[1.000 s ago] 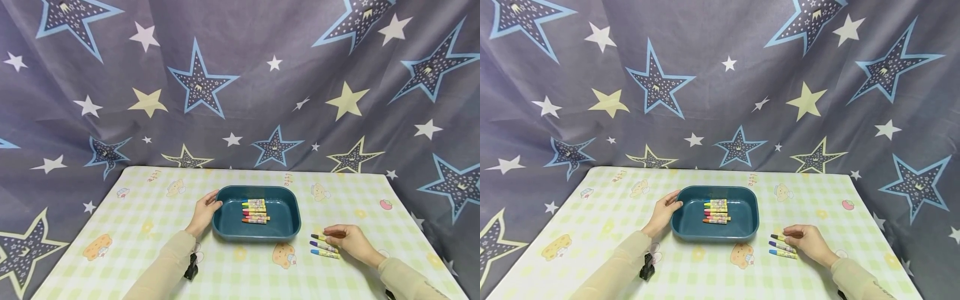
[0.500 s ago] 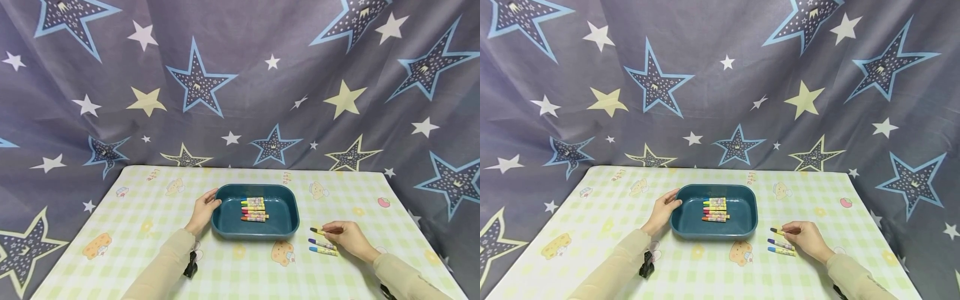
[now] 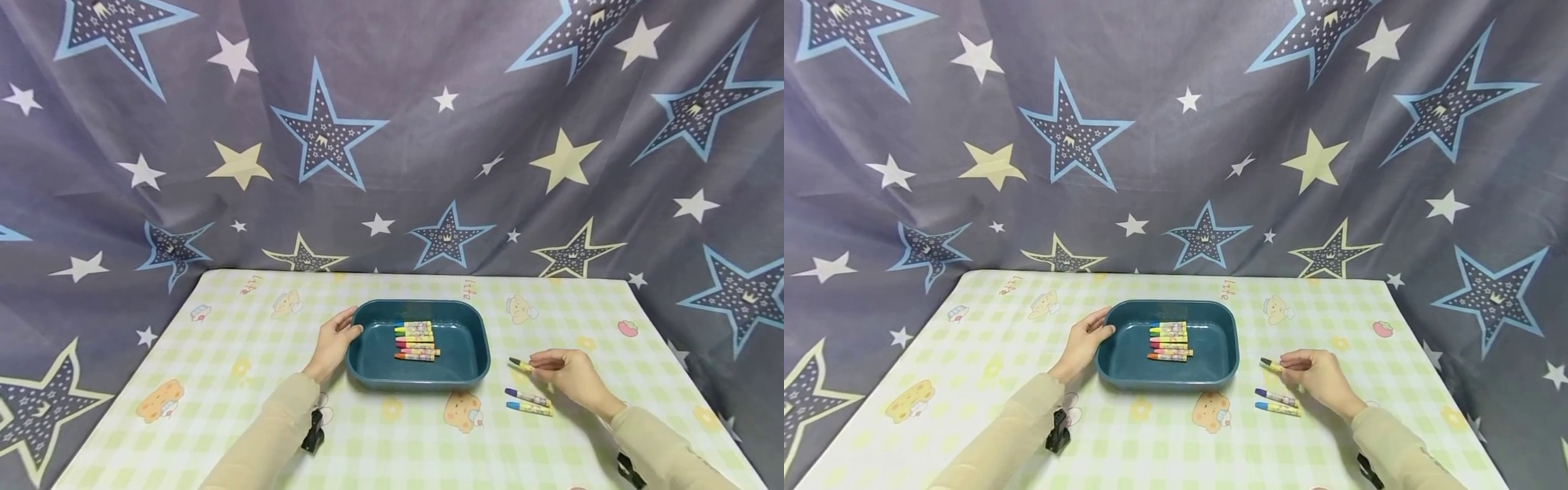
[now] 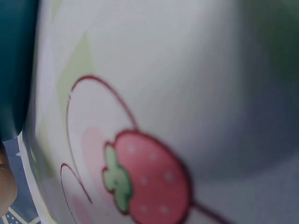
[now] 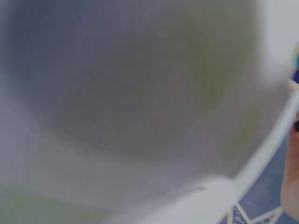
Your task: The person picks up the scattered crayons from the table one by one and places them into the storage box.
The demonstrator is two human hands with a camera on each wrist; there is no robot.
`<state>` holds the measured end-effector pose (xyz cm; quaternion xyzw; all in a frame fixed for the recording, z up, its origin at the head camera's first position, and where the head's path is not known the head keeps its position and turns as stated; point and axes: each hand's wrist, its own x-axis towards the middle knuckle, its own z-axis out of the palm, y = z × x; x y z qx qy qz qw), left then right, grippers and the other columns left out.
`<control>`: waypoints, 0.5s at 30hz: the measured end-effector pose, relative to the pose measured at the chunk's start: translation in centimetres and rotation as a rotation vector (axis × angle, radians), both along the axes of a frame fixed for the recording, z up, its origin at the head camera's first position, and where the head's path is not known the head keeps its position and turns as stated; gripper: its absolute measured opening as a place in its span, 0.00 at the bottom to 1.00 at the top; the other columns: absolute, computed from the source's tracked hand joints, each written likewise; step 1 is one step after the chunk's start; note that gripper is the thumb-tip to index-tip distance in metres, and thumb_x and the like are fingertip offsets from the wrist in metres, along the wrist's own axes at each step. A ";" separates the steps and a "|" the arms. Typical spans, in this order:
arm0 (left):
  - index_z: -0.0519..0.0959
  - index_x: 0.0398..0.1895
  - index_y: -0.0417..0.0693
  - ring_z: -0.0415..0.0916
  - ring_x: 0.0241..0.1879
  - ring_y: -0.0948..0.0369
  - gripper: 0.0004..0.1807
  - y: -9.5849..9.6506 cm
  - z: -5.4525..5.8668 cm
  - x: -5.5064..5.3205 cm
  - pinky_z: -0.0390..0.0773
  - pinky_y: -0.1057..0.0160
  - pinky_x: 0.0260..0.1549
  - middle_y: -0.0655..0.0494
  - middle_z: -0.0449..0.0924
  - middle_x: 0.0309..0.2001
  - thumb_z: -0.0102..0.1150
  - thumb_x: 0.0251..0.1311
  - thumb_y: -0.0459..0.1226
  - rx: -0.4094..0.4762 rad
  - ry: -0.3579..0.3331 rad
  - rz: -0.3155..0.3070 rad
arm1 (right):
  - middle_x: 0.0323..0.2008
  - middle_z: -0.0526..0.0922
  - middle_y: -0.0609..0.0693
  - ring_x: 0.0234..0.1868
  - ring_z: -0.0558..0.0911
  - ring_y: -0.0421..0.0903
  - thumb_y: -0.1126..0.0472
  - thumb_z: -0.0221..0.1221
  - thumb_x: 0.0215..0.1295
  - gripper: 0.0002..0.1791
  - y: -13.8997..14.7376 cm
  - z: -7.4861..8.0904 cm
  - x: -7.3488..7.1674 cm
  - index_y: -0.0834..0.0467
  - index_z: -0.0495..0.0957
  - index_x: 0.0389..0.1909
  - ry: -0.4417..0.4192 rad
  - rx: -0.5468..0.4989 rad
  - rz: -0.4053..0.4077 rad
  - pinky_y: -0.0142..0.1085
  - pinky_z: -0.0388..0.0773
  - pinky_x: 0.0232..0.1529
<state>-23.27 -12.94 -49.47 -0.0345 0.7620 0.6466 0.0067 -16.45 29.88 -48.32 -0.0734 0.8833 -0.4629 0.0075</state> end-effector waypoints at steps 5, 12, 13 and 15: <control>0.67 0.62 0.44 0.66 0.61 0.49 0.27 0.2 -0.2 0.3 0.69 0.55 0.59 0.41 0.70 0.59 0.54 0.57 0.33 -0.001 -0.004 -0.005 | 0.38 0.84 0.62 0.33 0.83 0.34 0.67 0.65 0.51 0.16 -0.4 2.5 -0.2 0.69 0.79 0.42 0.058 -0.032 -0.026 0.25 0.80 0.36; 0.67 0.63 0.43 0.66 0.61 0.48 0.27 0.0 0.2 0.3 0.68 0.55 0.60 0.40 0.69 0.59 0.54 0.58 0.32 0.027 -0.013 -0.013 | 0.40 0.84 0.61 0.34 0.83 0.31 0.60 0.64 0.54 0.19 -2.6 5.6 -1.7 0.67 0.79 0.44 0.091 -0.058 -0.021 0.25 0.80 0.36; 0.66 0.63 0.42 0.65 0.61 0.48 0.27 0.0 0.6 0.4 0.68 0.54 0.60 0.40 0.69 0.60 0.54 0.58 0.32 0.033 -0.020 -0.018 | 0.40 0.83 0.61 0.35 0.82 0.31 0.60 0.65 0.54 0.18 -3.1 5.8 -2.0 0.67 0.79 0.44 0.091 -0.070 -0.008 0.25 0.80 0.37; 0.66 0.63 0.41 0.64 0.62 0.47 0.27 0.0 1.6 0.7 0.67 0.54 0.61 0.38 0.68 0.60 0.53 0.59 0.31 0.035 -0.029 -0.024 | 0.41 0.83 0.61 0.35 0.83 0.32 0.61 0.65 0.53 0.18 -4.2 6.0 -2.4 0.67 0.80 0.44 0.082 -0.094 0.026 0.26 0.80 0.38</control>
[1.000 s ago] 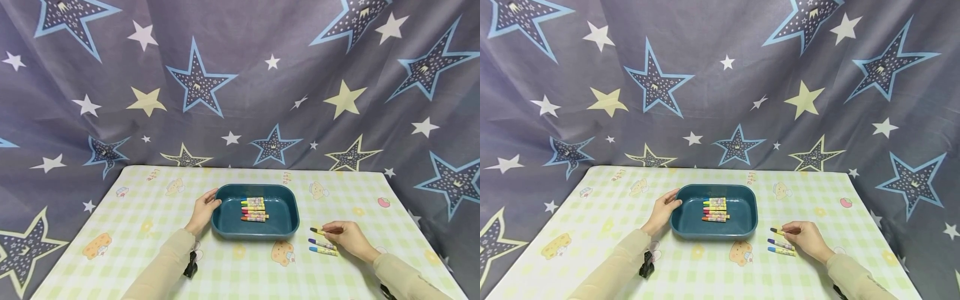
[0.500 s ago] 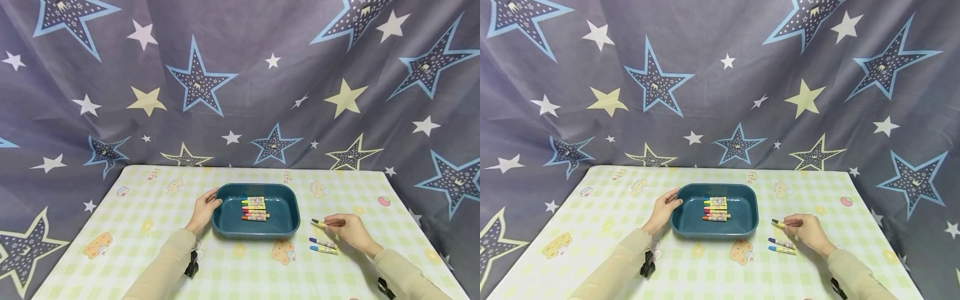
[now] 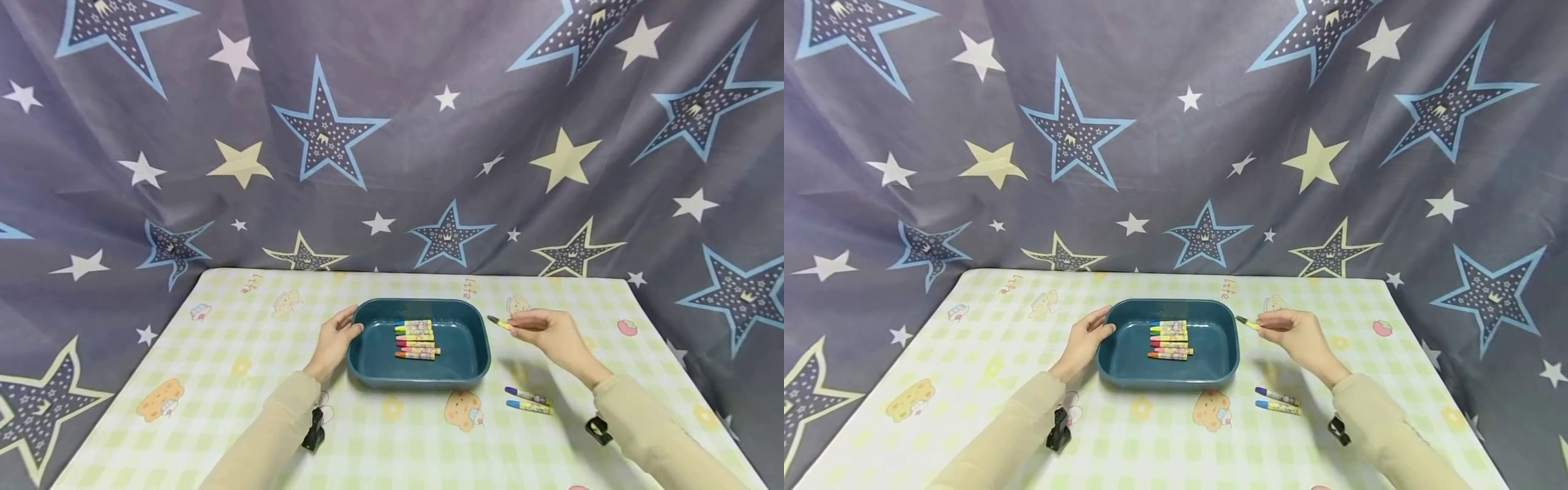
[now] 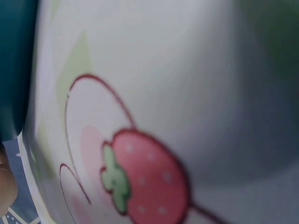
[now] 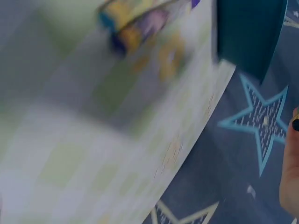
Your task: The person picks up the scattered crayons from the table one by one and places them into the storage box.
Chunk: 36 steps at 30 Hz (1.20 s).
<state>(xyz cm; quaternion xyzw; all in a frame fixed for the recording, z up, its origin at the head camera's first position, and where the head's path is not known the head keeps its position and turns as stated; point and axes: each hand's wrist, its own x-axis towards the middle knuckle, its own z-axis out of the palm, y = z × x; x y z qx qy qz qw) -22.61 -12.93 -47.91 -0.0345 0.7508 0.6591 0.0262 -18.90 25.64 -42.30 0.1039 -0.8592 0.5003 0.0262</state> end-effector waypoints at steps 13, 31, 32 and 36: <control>0.68 0.61 0.43 0.66 0.61 0.49 0.26 -0.1 -1.6 -0.5 0.69 0.56 0.59 0.41 0.70 0.58 0.54 0.57 0.32 -0.017 0.042 0.030 | 0.38 0.84 0.61 0.38 0.84 0.47 0.68 0.64 0.51 0.15 -7.5 -1.9 -1.3 0.66 0.81 0.42 -0.061 -0.094 0.133 0.30 0.82 0.38; 0.68 0.62 0.42 0.66 0.61 0.49 0.26 -0.3 -1.0 -0.8 0.68 0.55 0.60 0.40 0.70 0.59 0.54 0.57 0.32 -0.020 0.066 0.041 | 0.34 0.85 0.55 0.35 0.83 0.46 0.68 0.65 0.50 0.13 -14.5 -4.0 -3.8 0.61 0.83 0.39 -0.078 -0.037 0.221 0.32 0.82 0.35; 0.68 0.61 0.42 0.66 0.61 0.49 0.26 -0.3 -1.1 -0.8 0.68 0.55 0.60 0.41 0.70 0.58 0.55 0.57 0.33 -0.018 0.066 0.042 | 0.34 0.85 0.56 0.35 0.83 0.46 0.68 0.65 0.50 0.12 -14.7 -4.2 -3.9 0.62 0.83 0.38 -0.083 -0.030 0.229 0.32 0.82 0.34; 0.68 0.61 0.41 0.67 0.61 0.49 0.26 -0.2 -1.2 -0.7 0.68 0.56 0.60 0.39 0.70 0.58 0.55 0.57 0.32 -0.014 0.057 0.038 | 0.32 0.85 0.56 0.32 0.84 0.45 0.68 0.66 0.48 0.12 -15.1 -4.9 -3.9 0.63 0.83 0.36 -0.144 0.005 0.249 0.32 0.82 0.32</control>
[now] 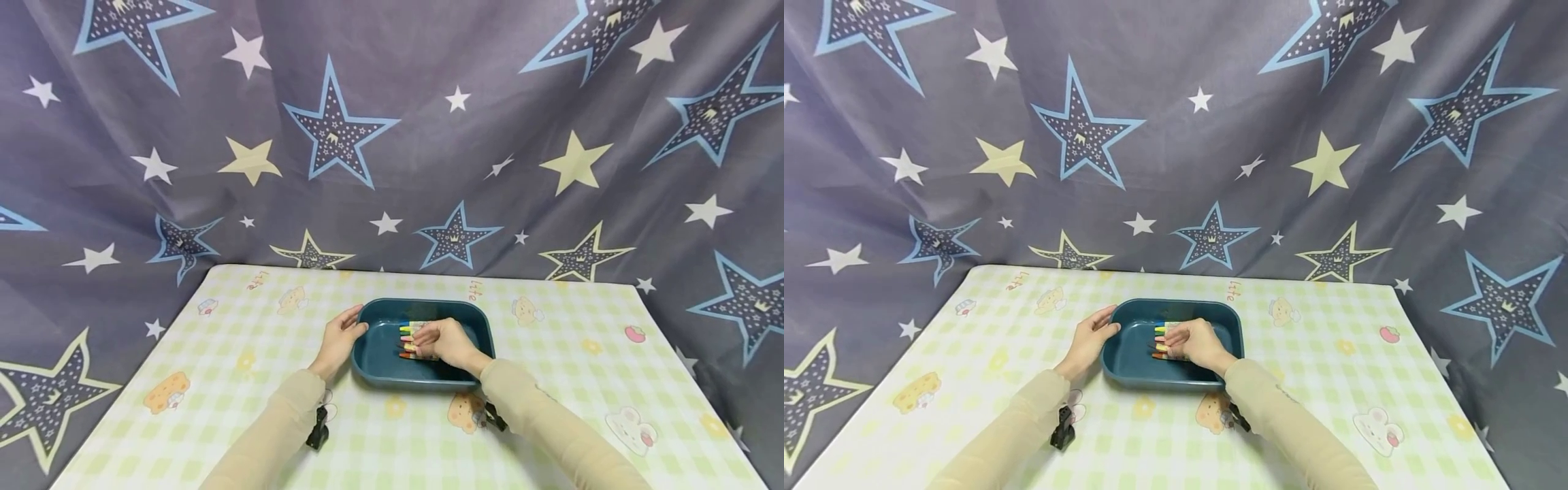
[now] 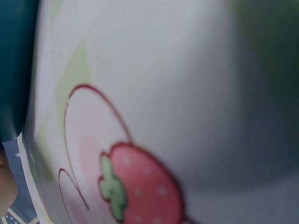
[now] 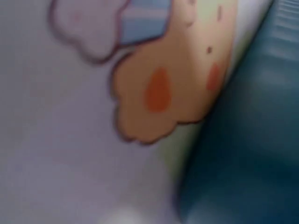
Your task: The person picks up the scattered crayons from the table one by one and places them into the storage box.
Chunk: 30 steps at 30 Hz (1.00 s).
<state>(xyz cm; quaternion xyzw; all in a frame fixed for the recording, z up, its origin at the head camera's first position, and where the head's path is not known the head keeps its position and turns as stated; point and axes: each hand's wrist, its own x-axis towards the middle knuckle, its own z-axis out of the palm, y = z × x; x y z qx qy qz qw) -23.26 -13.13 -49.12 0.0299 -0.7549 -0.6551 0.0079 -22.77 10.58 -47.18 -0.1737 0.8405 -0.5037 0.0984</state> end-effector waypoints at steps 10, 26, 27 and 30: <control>0.67 0.62 0.38 0.65 0.61 0.47 0.27 -0.3 0.4 -0.3 0.66 0.53 0.61 0.37 0.69 0.59 0.55 0.56 0.30 0.049 -0.028 -0.014 | 0.32 0.85 0.60 0.32 0.85 0.48 0.77 0.64 0.45 0.14 0.4 0.4 0.5 0.67 0.81 0.37 -0.127 -0.019 0.021 0.35 0.83 0.32; 0.70 0.60 0.43 0.67 0.60 0.49 0.25 0.1 -0.3 0.1 0.69 0.55 0.60 0.41 0.71 0.58 0.56 0.56 0.33 0.001 -0.003 0.032 | 0.32 0.85 0.60 0.32 0.84 0.49 0.78 0.64 0.43 0.15 0.3 -0.1 0.8 0.67 0.81 0.37 -0.046 0.004 0.013 0.34 0.83 0.31; 0.70 0.60 0.43 0.67 0.60 0.49 0.25 0.1 -0.3 0.1 0.69 0.55 0.60 0.41 0.71 0.58 0.56 0.56 0.32 0.002 -0.002 0.032 | 0.32 0.85 0.60 0.32 0.84 0.50 0.78 0.63 0.44 0.15 0.3 -0.1 0.8 0.68 0.81 0.37 -0.039 -0.003 0.009 0.34 0.83 0.31; 0.70 0.60 0.41 0.67 0.60 0.48 0.25 0.1 0.4 0.3 0.69 0.55 0.60 0.39 0.71 0.58 0.55 0.56 0.31 0.012 -0.005 0.016 | 0.34 0.84 0.62 0.34 0.84 0.52 0.78 0.62 0.46 0.15 0.4 0.3 0.9 0.69 0.80 0.39 -0.023 -0.036 -0.012 0.35 0.83 0.34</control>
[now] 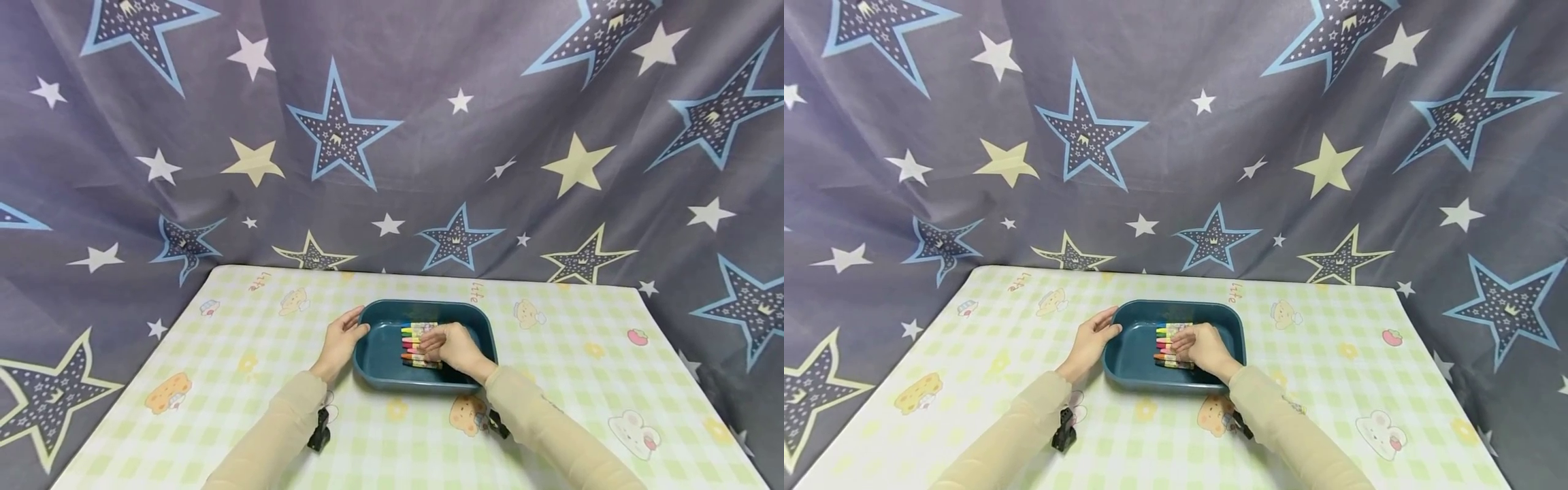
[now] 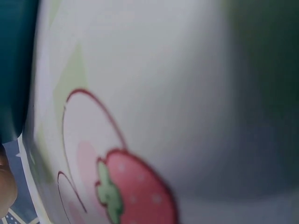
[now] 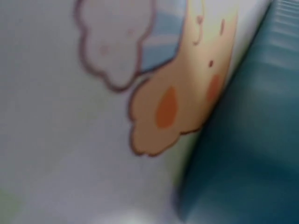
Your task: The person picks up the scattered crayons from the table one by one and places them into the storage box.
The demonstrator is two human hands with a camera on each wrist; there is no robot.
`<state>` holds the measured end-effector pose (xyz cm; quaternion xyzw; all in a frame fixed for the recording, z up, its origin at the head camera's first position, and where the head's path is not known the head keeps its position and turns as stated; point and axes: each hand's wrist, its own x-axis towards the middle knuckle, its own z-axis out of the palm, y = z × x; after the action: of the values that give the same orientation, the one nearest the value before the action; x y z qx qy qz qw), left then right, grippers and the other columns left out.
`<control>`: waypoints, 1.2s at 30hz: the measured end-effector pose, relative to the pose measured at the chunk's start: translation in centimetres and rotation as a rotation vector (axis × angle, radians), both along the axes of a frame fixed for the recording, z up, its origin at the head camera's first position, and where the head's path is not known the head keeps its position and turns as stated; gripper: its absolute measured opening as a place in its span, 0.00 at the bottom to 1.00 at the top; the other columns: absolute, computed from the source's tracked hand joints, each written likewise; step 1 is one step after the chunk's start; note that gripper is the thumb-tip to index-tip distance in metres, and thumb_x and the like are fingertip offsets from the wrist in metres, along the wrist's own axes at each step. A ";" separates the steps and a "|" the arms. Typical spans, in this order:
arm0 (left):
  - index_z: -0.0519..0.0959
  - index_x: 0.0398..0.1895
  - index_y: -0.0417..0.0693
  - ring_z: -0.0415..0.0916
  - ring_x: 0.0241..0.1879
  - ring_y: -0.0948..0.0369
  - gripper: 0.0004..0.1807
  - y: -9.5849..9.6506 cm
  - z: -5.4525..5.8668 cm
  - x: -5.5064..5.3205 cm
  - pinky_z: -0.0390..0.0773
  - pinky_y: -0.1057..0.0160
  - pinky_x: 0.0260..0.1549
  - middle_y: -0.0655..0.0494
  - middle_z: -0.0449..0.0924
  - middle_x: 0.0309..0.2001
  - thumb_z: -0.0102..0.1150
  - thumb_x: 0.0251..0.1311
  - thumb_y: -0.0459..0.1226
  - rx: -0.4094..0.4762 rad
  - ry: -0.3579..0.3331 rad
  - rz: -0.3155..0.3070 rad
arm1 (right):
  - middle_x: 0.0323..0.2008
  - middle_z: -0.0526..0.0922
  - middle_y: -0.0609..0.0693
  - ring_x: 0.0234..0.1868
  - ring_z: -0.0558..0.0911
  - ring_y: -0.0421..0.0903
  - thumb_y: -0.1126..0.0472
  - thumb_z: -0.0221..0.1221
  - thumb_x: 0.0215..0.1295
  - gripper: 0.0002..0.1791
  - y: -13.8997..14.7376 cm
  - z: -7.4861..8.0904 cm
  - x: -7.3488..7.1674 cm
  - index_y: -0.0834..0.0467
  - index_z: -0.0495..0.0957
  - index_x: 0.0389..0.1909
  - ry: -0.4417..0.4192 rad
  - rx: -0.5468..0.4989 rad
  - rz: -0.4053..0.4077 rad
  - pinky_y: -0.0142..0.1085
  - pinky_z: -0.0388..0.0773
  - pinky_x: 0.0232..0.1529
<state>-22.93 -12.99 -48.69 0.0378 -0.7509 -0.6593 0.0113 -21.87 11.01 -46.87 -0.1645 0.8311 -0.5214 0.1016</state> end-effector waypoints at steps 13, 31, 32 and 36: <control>0.68 0.61 0.40 0.66 0.61 0.48 0.26 0.3 -0.6 -0.3 0.67 0.55 0.61 0.39 0.69 0.59 0.54 0.57 0.31 -0.004 0.011 -0.016 | 0.42 0.82 0.63 0.38 0.84 0.45 0.66 0.63 0.54 0.15 1.0 1.4 0.4 0.67 0.81 0.43 -0.025 -0.211 -0.111 0.38 0.81 0.43; 0.68 0.61 0.41 0.67 0.60 0.50 0.26 0.0 -0.7 -0.4 0.69 0.55 0.59 0.41 0.70 0.59 0.54 0.57 0.31 0.004 0.005 -0.020 | 0.45 0.82 0.59 0.40 0.83 0.35 0.58 0.64 0.54 0.20 10.8 5.1 2.7 0.64 0.79 0.46 0.071 -0.012 -0.153 0.30 0.79 0.45; 0.68 0.61 0.41 0.67 0.60 0.50 0.26 0.0 -0.7 -0.4 0.70 0.55 0.59 0.41 0.70 0.59 0.54 0.57 0.31 0.007 0.005 -0.016 | 0.44 0.82 0.60 0.40 0.82 0.34 0.59 0.64 0.54 0.19 11.4 5.0 3.0 0.65 0.79 0.45 0.077 -0.015 -0.159 0.29 0.79 0.44; 0.69 0.61 0.42 0.67 0.60 0.50 0.25 0.1 -0.5 -0.4 0.69 0.55 0.59 0.42 0.71 0.58 0.54 0.57 0.31 0.011 -0.001 -0.012 | 0.42 0.82 0.64 0.38 0.82 0.31 0.61 0.64 0.54 0.19 13.9 3.8 4.7 0.69 0.79 0.44 0.087 -0.018 -0.175 0.25 0.79 0.41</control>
<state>-23.29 -12.86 -49.22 0.0337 -0.7475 -0.6633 0.0070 -17.19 24.96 -43.08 -0.1147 0.8412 -0.5281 0.0178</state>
